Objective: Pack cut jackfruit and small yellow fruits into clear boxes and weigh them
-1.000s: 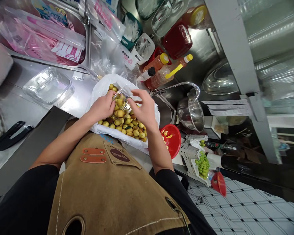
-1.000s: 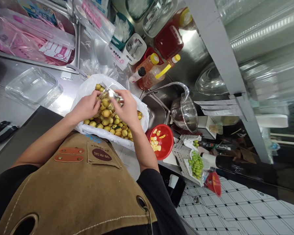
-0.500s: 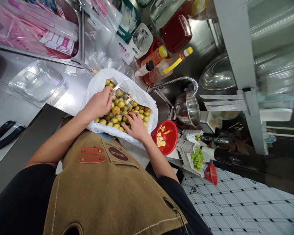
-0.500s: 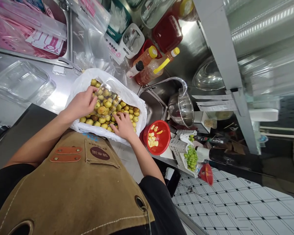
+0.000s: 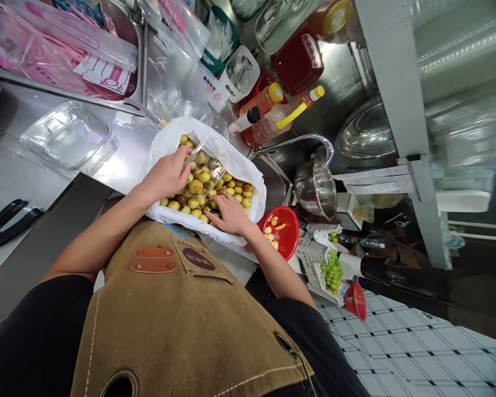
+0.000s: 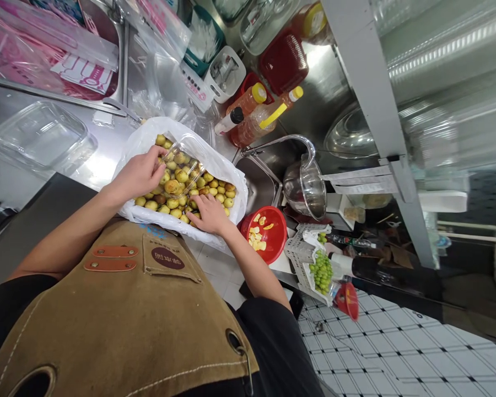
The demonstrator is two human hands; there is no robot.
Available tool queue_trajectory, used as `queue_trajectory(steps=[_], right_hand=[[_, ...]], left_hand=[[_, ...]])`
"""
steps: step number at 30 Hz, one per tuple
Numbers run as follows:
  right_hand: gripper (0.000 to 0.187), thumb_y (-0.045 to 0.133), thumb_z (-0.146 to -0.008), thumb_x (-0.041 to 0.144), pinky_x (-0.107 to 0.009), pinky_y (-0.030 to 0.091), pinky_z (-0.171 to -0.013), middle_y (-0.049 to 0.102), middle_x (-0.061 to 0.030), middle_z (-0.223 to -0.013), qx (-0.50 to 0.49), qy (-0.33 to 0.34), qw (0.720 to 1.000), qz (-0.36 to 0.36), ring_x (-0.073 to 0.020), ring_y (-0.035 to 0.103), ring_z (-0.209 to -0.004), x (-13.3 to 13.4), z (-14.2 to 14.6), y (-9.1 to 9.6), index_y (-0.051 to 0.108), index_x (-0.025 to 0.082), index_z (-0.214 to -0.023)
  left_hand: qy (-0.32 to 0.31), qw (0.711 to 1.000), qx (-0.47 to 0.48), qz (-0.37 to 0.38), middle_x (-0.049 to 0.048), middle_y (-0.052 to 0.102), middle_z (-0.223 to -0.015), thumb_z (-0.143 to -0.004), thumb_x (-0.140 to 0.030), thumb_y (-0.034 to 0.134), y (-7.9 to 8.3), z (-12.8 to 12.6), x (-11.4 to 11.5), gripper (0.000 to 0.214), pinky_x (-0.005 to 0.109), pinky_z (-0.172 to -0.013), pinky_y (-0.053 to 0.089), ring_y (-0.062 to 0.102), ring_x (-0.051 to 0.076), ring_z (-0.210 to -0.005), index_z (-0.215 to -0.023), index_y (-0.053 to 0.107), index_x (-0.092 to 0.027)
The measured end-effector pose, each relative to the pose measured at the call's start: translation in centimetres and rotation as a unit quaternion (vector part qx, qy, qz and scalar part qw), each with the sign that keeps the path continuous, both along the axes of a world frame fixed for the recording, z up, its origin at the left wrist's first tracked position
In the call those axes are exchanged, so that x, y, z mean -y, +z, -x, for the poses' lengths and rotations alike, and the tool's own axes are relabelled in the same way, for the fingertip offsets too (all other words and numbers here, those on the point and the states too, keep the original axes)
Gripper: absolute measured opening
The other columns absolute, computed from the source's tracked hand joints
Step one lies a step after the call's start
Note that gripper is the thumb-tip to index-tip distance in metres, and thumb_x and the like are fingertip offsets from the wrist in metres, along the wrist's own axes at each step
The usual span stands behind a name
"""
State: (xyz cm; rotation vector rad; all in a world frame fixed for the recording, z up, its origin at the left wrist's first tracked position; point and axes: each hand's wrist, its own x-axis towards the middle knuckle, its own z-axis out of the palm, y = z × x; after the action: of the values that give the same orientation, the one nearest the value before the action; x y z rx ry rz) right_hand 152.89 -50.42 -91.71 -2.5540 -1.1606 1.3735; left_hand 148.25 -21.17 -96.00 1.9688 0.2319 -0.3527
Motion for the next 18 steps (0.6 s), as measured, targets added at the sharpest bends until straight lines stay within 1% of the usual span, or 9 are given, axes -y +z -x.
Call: queue_trajectory(steps=[4, 7, 10, 15, 18], right_hand=[[0.059, 0.056, -0.107, 0.062, -0.055, 0.049, -0.101, 0.072, -0.0207, -0.133, -0.026, 0.011, 1.000, 0.002, -0.0418, 0.059, -0.124, -0.1, -0.6, -0.1, 0.061, 0.017, -0.145], [0.063, 0.057, -0.105, 0.065, -0.055, 0.048, -0.103, 0.070, -0.0213, -0.137, -0.051, 0.000, 0.999, -0.015, -0.0406, 0.061, -0.124, 0.2, -0.8, -0.2, 0.059, 0.017, -0.146], [0.064, 0.058, -0.104, 0.068, -0.054, 0.048, -0.104, 0.070, -0.0210, -0.140, -0.077, -0.013, 0.996, -0.042, -0.0395, 0.064, -0.125, 0.6, -1.1, -0.5, 0.059, 0.019, -0.145], [0.065, 0.061, -0.102, 0.070, -0.057, 0.050, -0.111, 0.070, -0.0198, -0.144, -0.132, -0.042, 0.987, -0.081, -0.0393, 0.065, -0.130, 0.8, -1.6, -0.8, 0.059, 0.021, -0.144], [0.067, 0.062, -0.101, 0.072, -0.058, 0.051, -0.114, 0.070, -0.0195, -0.145, -0.165, -0.039, 0.982, -0.089, -0.0393, 0.066, -0.130, 0.9, -1.9, -0.8, 0.060, 0.021, -0.144]], left_hand=[[-0.001, 1.000, 0.001, 0.001, 0.0086, 0.069, -0.084, -0.105, -0.027, 0.048, 0.3, 0.0, -0.1, 0.041, 0.046, -0.095, 0.058, 0.074, 0.032, -0.094, -0.143, 0.058, -0.014], [-0.003, 1.000, 0.003, 0.001, 0.0080, 0.068, -0.083, -0.105, -0.026, 0.048, 0.2, 0.0, -0.1, 0.040, 0.046, -0.095, 0.057, 0.073, 0.032, -0.093, -0.142, 0.059, -0.014], [0.003, 1.000, 0.006, 0.001, 0.0076, 0.067, -0.083, -0.105, -0.026, 0.049, 0.0, 0.1, 0.0, 0.040, 0.046, -0.095, 0.057, 0.073, 0.032, -0.093, -0.142, 0.059, -0.015], [0.000, 1.000, 0.007, 0.002, 0.0073, 0.067, -0.082, -0.104, -0.027, 0.050, 0.0, 0.1, -0.1, 0.040, 0.046, -0.095, 0.057, 0.073, 0.033, -0.095, -0.142, 0.059, -0.015], [0.002, 1.000, 0.009, 0.002, 0.0076, 0.068, -0.084, -0.104, -0.027, 0.050, 0.0, 0.1, -0.1, 0.040, 0.046, -0.095, 0.057, 0.073, 0.033, -0.096, -0.142, 0.059, -0.016]])
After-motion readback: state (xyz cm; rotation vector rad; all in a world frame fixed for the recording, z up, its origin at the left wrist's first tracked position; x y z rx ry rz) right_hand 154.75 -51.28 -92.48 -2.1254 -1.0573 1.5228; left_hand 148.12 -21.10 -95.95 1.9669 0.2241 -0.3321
